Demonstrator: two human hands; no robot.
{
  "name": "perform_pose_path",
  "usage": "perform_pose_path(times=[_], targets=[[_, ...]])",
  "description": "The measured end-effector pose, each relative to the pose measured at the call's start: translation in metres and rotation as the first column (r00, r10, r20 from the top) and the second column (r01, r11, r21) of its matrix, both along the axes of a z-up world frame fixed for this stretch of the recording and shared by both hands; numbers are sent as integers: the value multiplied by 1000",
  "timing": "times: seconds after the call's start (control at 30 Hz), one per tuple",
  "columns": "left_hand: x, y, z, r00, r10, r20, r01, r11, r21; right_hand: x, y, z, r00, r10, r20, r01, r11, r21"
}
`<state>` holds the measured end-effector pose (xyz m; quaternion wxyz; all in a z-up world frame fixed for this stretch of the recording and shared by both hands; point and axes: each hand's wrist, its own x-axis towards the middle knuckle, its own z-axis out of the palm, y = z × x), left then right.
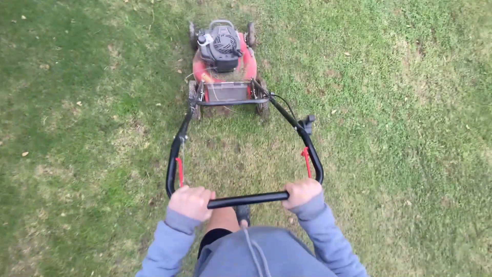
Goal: The person pushes a red gas-powered lawnmower across a grassy yard, moving in straight lines and turning at the edges. The person maintains a steady pace and follows a brick pathway at the perimeter before returning to the grass.
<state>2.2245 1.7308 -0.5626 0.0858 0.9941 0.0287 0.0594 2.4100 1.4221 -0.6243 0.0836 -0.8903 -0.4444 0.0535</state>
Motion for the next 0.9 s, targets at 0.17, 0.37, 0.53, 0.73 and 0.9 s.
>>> perform_pose_path(times=[0.17,0.37,0.53,0.73,0.9], targets=[[75,66,-32,995,7,102,-10,1000,28,81,57,-12,997,-63,-42,57,987,-149],[148,137,-82,994,44,99,-47,998,30,161,125,-60,997,-68,26,69,997,-38],[227,201,-101,997,66,43,-65,998,-7,237,190,-89,991,-54,126,43,995,89],[319,265,-122,907,50,-418,-71,997,-35,326,254,-106,992,-99,79,112,976,-186],[393,307,-163,991,-28,-134,22,999,-46,408,299,-116,981,-183,66,194,895,-401]])
